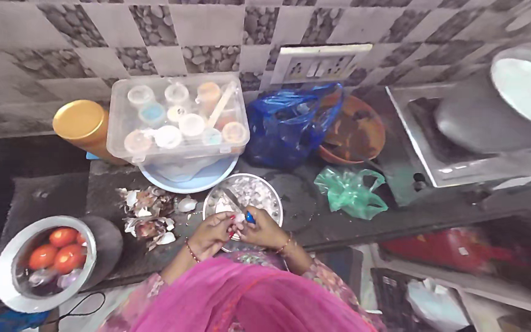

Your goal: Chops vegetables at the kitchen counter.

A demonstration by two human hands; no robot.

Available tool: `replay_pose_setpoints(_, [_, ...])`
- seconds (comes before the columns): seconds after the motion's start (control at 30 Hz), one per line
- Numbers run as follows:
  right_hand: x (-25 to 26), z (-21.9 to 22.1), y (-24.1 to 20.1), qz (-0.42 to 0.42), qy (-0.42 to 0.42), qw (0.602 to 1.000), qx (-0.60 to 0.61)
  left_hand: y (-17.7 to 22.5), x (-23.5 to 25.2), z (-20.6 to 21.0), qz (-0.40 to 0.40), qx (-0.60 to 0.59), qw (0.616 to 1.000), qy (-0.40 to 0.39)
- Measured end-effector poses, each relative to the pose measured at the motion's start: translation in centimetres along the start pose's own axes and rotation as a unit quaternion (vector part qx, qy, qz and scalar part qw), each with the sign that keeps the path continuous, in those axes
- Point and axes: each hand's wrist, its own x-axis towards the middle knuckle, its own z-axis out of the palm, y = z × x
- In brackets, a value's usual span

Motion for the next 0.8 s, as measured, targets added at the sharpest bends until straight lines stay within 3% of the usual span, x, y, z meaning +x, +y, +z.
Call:
replay_pose_setpoints(0.4, [0.2, -1.2, 0.6, -0.059, -0.028, 0.996, -0.067, -0.4, 0.7, -0.9, -0.027, -0.017, 0.998, -0.062])
replay_pose_setpoints(0.8, [-0.1, -0.9, 1.6, -0.034, 0.026, 0.995, -0.087, -0.2, 1.9, 0.3, -0.053, -0.01, 0.998, -0.019])
